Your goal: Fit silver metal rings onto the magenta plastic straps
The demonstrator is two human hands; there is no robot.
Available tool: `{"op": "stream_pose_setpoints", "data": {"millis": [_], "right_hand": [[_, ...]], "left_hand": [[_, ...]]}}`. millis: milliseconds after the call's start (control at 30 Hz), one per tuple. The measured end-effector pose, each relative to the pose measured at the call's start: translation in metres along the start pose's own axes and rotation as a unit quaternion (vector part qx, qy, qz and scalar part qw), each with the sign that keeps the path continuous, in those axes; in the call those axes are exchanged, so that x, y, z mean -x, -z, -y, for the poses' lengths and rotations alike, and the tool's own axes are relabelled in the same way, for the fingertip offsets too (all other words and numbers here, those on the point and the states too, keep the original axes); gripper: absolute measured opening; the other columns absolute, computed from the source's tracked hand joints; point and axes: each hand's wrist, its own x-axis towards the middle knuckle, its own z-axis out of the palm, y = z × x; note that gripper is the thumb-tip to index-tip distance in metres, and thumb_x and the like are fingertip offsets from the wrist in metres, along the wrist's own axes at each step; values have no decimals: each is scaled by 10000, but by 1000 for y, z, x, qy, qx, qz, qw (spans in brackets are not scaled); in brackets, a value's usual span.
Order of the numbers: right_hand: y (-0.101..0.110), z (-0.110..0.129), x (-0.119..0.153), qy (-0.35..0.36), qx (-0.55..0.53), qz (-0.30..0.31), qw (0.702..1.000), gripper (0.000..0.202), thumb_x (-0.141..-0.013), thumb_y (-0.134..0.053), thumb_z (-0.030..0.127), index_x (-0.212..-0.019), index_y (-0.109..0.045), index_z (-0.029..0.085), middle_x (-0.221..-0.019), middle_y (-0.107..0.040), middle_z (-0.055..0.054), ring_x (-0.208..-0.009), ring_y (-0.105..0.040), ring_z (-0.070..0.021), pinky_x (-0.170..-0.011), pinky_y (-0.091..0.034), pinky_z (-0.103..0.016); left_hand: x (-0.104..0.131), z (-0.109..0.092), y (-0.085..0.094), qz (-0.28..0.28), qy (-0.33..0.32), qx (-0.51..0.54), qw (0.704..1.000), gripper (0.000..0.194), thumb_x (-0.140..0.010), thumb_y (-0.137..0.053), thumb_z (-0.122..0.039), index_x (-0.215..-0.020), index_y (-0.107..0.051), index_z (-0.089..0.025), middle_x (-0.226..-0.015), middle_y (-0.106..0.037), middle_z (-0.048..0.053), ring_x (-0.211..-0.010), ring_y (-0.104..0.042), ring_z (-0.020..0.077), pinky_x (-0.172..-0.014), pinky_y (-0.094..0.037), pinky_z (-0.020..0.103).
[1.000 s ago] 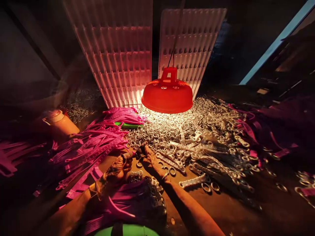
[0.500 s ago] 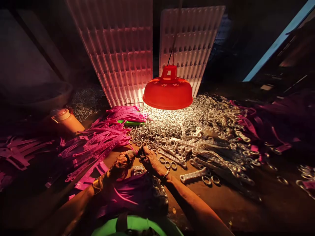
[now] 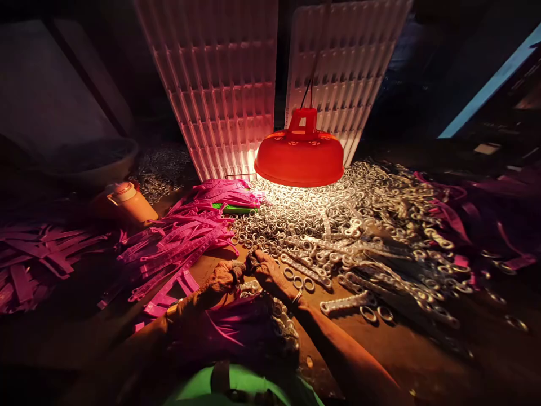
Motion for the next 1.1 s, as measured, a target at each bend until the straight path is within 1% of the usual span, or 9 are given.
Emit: {"op": "stream_pose_setpoints", "data": {"millis": [100, 200, 300, 367, 467, 600, 733, 933, 1100], "right_hand": [[4, 12, 3, 74, 51, 21, 996, 201, -878, -371, 310, -756, -471, 186, -732, -497, -23, -656, -429, -137, -618, -414, -285], [8, 36, 15, 134, 104, 65, 983, 203, -901, -390, 326, -915, -514, 165, -777, -544, -43, -661, -451, -138, -623, -414, -288], [9, 60, 39, 83, 108, 108, 985, 262, -927, -411, 335, -1120, -432, 158, -666, -531, 9, -501, -387, -93, -475, -305, -222], [8, 71, 60, 64, 145, 108, 981, 258, -917, -454, 332, -1114, -419, 169, -624, -532, 20, -463, -376, -89, -451, -241, -222], [4, 81, 87, 72, 235, 89, 965, 137, -905, -450, 258, -1015, -420, 181, -643, -572, -7, -479, -419, -102, -474, -202, -242], [0, 88, 109, 64, 252, 127, 957, 266, -822, -509, 265, -1021, -358, 173, -641, -610, -17, -457, -458, -118, -465, -170, -254], [-5, 85, 121, 37, 207, 111, 971, 369, -777, -515, 259, -1092, -344, 174, -718, -645, -41, -492, -480, -130, -477, -206, -262], [-8, 87, 121, -41, 25, 156, 987, 358, -815, -531, 237, -1131, -375, 173, -854, -638, -38, -658, -511, -122, -560, -358, -223], [-1, 103, 110, -77, 95, 240, 963, 241, -809, -536, 235, -1000, -414, 154, -745, -579, -15, -578, -439, -97, -500, -310, -211]], "left_hand": [[8, -14, 5, -10, 23, 7, 1000, 217, -605, -602, -329, -553, -473, -163, -552, -477, 17, -481, -380, 86, -449, -259, 242], [22, -41, 9, -19, 62, 8, 998, 244, -620, -588, -368, -557, -482, -158, -453, -398, -34, -374, -279, 52, -384, -180, 226], [37, -69, 10, 19, 114, -11, 993, 310, -602, -677, -408, -585, -522, -140, -413, -360, -71, -346, -240, 34, -366, -131, 217], [48, -79, 8, 68, 137, -29, 988, 340, -629, -688, -434, -589, -536, -133, -416, -364, -72, -354, -245, 33, -369, -123, 220], [63, -73, 4, 138, 132, -44, 981, 363, -730, -638, -446, -612, -580, -108, -449, -341, -67, -412, -238, 37, -406, -127, 225], [84, -44, -7, 198, 123, 4, 973, 404, -796, -605, -467, -631, -550, -103, -548, -411, -32, -504, -329, 54, -469, -219, 211], [103, -30, -18, 171, 144, 56, 973, 437, -815, -590, -522, -668, -533, -113, -570, -466, -20, -490, -380, 57, -459, -258, 194], [115, -38, -30, 140, 136, 163, 967, 323, -813, -644, -417, -708, -645, -112, -586, -537, -12, -508, -424, 51, -498, -326, 168], [113, -25, -30, 148, 205, 216, 943, 372, -780, -669, -440, -731, -663, -71, -643, -590, 57, -574, -517, 116, -530, -364, 212]]}}
